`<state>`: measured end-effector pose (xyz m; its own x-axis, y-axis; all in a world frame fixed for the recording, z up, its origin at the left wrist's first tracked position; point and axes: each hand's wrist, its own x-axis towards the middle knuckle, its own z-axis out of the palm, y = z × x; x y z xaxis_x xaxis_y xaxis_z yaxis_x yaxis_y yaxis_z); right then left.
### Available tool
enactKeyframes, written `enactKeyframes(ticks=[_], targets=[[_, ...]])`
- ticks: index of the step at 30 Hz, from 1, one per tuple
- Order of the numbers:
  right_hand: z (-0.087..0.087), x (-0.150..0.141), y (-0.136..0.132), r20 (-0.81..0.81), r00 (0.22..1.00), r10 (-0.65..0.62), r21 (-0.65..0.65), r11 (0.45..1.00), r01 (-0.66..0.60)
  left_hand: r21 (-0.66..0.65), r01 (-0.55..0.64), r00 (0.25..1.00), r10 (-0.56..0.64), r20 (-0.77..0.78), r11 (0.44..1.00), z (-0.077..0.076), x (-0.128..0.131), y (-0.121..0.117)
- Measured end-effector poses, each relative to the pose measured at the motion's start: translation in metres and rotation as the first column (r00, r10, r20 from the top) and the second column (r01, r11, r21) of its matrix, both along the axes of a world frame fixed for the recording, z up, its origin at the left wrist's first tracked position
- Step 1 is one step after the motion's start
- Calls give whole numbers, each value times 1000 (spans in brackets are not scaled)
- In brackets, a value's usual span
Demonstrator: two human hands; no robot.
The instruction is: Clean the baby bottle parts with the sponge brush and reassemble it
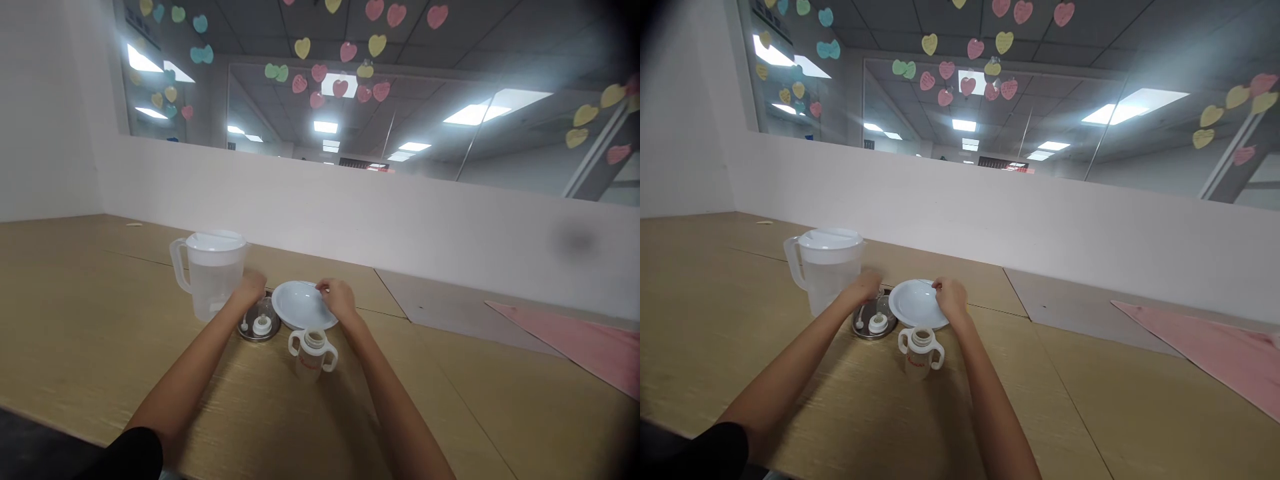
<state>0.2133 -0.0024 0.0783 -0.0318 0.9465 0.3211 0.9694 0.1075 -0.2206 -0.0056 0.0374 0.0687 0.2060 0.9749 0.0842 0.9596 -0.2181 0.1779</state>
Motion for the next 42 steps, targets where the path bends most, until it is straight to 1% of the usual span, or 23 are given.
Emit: enactKeyframes(ticks=[2,4,6,7,9,10,11,12,13,14,16,18,21,22,23,25,27,28,30,34,37,40,42], targets=[[12,2,-8,-79,997,7,70,998,-2,76,-2,1000,2,1,997,12,1,-8],[24,4,-17,-211,976,58,172,985,-21,157,9,1000,-12,19,988,23,5,-15],[36,7,-27,-377,915,145,275,961,-39,228,36,998,-48,48,973,31,11,-20],[42,8,-32,-476,856,201,324,945,-42,257,65,992,-90,86,964,34,15,-22],[54,9,-43,-651,685,326,402,914,-52,298,170,947,-239,216,939,35,24,-25],[59,9,-48,-706,596,383,436,898,-61,311,232,897,-326,298,922,34,29,-25],[64,9,-54,-732,527,431,462,883,-81,321,289,834,-402,378,902,32,33,-26],[67,8,-59,-739,484,468,482,870,-105,326,337,768,-458,448,883,29,38,-26],[70,6,-63,-735,464,494,491,860,-138,320,374,713,-490,501,870,26,42,-26],[71,5,-67,-728,456,511,491,854,-173,310,402,669,-507,544,862,22,46,-26],[71,1,-72,-731,428,531,475,847,-239,274,447,606,-514,607,851,15,54,-26],[67,-4,-71,-770,336,542,468,839,-279,218,488,562,-496,662,845,9,60,-26],[57,-12,-63,-839,145,525,465,829,-310,149,523,501,-444,743,839,2,67,-24],[53,-14,-59,-854,95,512,461,828,-318,134,529,483,-428,764,838,1,68,-23],[49,-16,-55,-863,57,502,460,827,-323,125,530,472,-414,778,839,0,68,-23],[43,-19,-47,-865,17,502,470,820,-326,110,525,467,-394,792,844,0,69,-22],[37,-21,-42,-853,21,522,488,811,-323,98,524,467,-381,798,846,0,69,-23],[35,-21,-39,-844,35,535,498,807,-318,95,525,467,-379,799,846,1,69,-23],[31,-22,-36,-826,90,557,507,803,-312,89,532,460,-376,804,842,2,70,-24],[25,-22,-35,-766,247,594,512,795,-325,83,546,430,-364,826,834,4,70,-24],[23,-20,-36,-680,386,623,531,782,-327,89,543,419,-361,833,835,7,68,-25],[21,-17,-35,-600,516,611,530,787,-316,117,500,451,-374,810,858,10,66,-27],[19,-14,-30,-586,563,583,519,804,-292,141,473,491,-394,777,870,10,67,-28]])
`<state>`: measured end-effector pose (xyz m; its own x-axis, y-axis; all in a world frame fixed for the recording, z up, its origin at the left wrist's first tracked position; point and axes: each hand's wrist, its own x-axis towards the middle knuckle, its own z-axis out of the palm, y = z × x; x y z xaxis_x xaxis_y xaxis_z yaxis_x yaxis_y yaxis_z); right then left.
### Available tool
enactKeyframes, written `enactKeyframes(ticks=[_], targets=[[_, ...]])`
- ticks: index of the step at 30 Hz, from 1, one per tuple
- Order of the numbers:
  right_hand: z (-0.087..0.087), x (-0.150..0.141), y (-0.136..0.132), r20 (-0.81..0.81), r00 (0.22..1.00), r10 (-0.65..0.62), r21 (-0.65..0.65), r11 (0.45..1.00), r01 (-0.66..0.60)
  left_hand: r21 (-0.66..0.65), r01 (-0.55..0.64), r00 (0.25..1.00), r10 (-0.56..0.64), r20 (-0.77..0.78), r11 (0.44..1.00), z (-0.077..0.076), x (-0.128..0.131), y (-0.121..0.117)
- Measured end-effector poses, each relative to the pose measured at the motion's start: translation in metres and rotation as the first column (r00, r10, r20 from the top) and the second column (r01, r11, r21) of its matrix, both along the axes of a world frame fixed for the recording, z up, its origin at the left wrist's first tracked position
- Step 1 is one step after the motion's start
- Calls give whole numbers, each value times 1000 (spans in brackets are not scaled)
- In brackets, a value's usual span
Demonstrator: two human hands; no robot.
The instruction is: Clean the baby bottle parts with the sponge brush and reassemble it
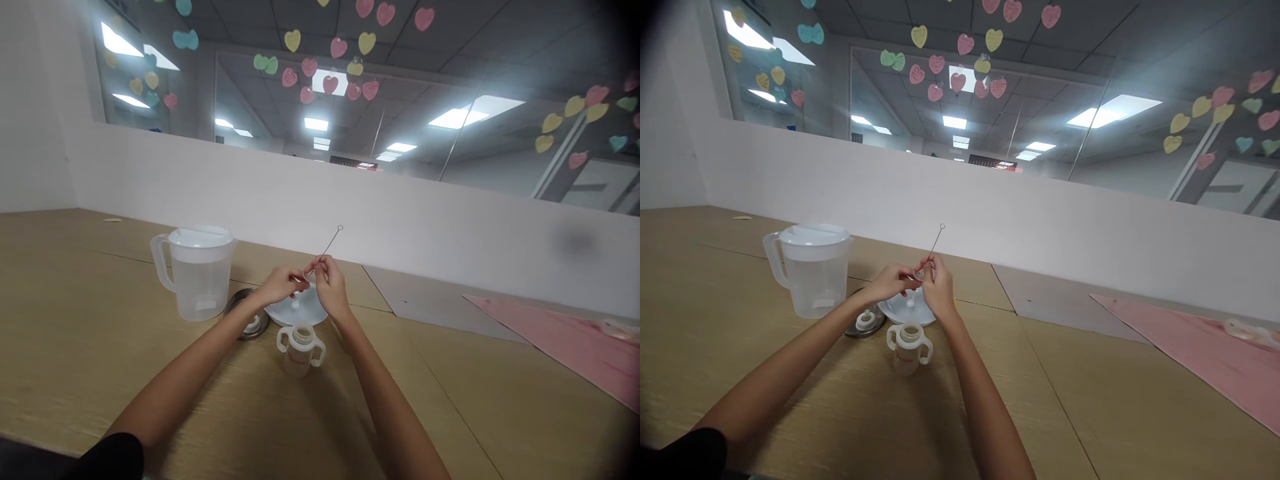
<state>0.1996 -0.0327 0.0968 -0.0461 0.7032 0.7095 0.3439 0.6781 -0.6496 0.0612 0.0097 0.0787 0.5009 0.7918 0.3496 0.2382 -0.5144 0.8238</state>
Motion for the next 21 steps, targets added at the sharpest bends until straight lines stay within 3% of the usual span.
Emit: enactKeyframes(ticks=[6,9,13,16,21], targets=[[7,11,4,-35,999,-30,-62,998,27,118,-66,993,77,-95,991,-3,1,0],[21,14,-11,-40,988,-152,14,988,152,158,-72,987,93,-130,985,-3,0,-1],[38,16,-33,29,927,-375,135,920,368,185,-70,978,104,-182,980,-6,1,0],[43,16,-40,22,902,-430,168,891,421,194,-75,969,117,-216,978,-8,1,1],[37,11,-36,76,882,-464,223,871,439,219,-89,966,138,-219,972,-4,-3,0]])
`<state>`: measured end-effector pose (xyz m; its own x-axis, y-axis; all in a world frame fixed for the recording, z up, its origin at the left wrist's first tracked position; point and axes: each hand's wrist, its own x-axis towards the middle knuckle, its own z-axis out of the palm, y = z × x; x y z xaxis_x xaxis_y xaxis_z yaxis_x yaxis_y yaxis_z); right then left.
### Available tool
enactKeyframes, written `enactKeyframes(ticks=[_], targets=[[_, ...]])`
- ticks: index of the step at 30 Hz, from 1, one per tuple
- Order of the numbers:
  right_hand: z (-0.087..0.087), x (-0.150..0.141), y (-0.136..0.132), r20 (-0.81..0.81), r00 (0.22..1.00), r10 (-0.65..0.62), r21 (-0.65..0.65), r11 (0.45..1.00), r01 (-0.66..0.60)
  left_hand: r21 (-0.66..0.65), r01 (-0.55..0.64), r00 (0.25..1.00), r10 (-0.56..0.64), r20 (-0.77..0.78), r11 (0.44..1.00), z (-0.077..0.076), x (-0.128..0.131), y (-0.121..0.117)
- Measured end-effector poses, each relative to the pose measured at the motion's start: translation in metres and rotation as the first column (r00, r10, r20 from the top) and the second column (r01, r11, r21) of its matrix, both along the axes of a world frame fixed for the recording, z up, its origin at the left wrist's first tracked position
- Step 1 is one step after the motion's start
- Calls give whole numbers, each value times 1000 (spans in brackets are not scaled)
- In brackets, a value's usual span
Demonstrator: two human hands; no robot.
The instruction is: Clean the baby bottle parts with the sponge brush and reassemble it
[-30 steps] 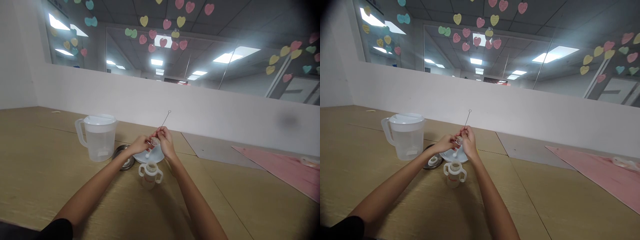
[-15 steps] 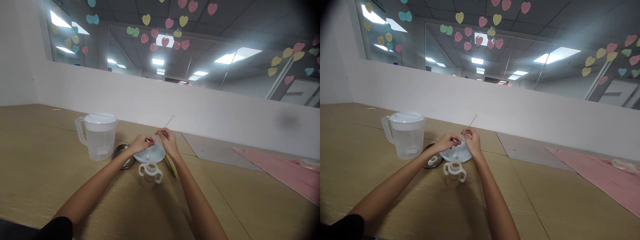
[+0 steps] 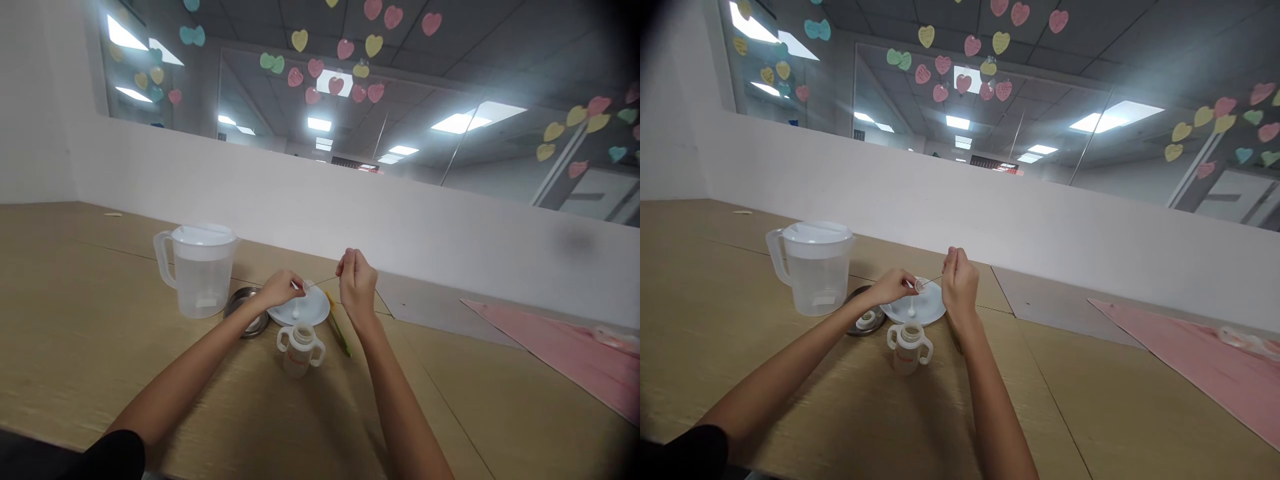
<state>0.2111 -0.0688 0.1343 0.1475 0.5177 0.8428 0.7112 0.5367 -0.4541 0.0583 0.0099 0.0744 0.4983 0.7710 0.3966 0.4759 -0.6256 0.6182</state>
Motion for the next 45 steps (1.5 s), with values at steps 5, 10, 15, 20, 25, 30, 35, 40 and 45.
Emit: enactKeyframes(ticks=[5,10,15,20,25,30,35,40,45], targets=[[-6,-3,5,41,999,6,10,1000,-6,-24,45,999,-45,4,999,3,-1,-2],[-9,-4,8,102,994,-29,9,1000,28,-11,99,994,-98,37,995,2,2,-1],[-17,-6,14,130,991,-43,-10,999,45,-44,114,992,-111,62,992,-1,4,0],[-28,-10,22,204,978,-46,-69,996,61,-11,118,992,-117,57,993,-3,5,1],[-36,-16,25,280,958,-64,-113,989,99,-4,106,994,-106,41,994,-5,4,6],[-40,-21,24,304,952,-38,-137,987,83,-4,93,995,-92,48,996,-7,3,10],[-45,-21,27,298,954,-12,-194,978,73,16,108,994,-108,29,994,-6,2,9],[-56,-23,33,374,923,-85,-180,970,162,38,120,992,-121,23,992,-5,3,9],[-59,-29,33,381,914,-140,-184,957,223,132,65,997,-69,25,989,-3,2,8]])
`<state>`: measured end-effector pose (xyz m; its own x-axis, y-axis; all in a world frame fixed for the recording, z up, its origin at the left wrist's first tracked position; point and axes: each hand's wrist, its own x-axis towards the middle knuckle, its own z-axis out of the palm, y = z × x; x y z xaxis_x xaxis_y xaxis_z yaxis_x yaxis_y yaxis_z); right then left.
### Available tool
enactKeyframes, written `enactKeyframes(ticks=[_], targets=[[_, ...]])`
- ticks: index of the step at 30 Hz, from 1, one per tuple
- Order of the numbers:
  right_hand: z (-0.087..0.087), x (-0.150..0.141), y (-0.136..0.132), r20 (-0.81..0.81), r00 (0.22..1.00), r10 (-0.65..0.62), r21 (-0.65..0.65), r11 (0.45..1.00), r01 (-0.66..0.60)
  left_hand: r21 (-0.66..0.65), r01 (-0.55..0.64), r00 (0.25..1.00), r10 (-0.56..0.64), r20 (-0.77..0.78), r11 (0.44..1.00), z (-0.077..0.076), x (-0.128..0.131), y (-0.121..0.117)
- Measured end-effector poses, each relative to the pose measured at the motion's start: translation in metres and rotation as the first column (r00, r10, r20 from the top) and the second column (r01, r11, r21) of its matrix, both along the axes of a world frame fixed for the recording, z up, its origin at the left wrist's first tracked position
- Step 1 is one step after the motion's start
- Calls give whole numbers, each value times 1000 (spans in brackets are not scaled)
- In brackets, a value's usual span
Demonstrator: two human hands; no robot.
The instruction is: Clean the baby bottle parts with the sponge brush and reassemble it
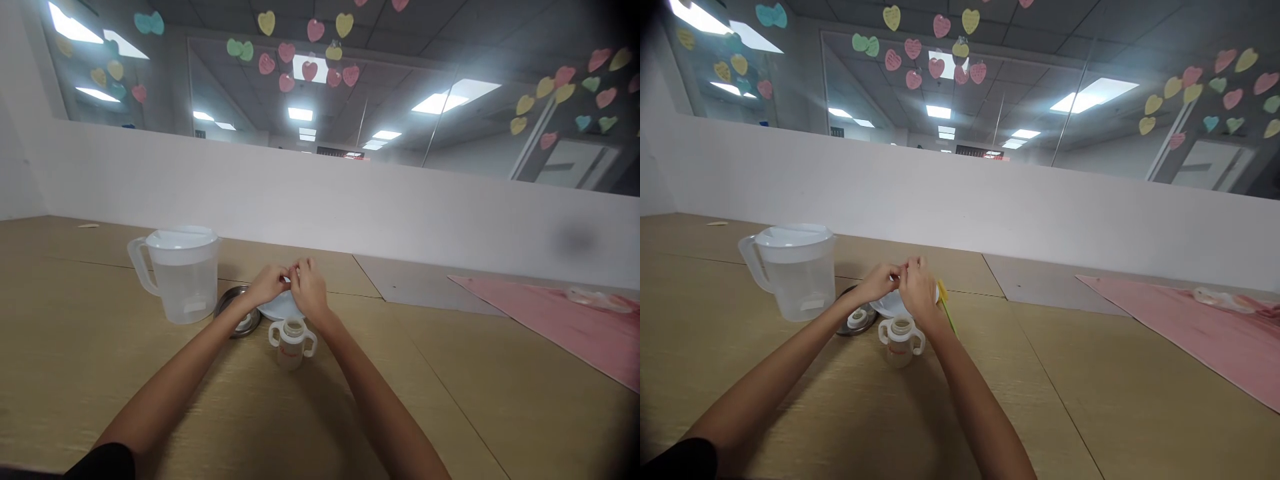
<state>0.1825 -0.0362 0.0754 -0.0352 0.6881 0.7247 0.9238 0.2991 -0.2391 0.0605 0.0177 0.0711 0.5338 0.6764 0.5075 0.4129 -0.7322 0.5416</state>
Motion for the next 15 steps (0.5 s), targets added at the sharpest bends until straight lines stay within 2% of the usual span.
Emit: enactKeyframes(ticks=[4,7,15], targets=[[6,4,-1,-133,991,21,64,998,-13,12,-13,1000,13,-5,1000,3,-2,-2],[11,12,-1,-198,979,40,46,998,-31,-32,-6,1000,7,15,999,4,-3,-3],[17,17,-1,-207,975,83,100,993,-64,-89,-5,997,12,82,996,10,-6,-7]])
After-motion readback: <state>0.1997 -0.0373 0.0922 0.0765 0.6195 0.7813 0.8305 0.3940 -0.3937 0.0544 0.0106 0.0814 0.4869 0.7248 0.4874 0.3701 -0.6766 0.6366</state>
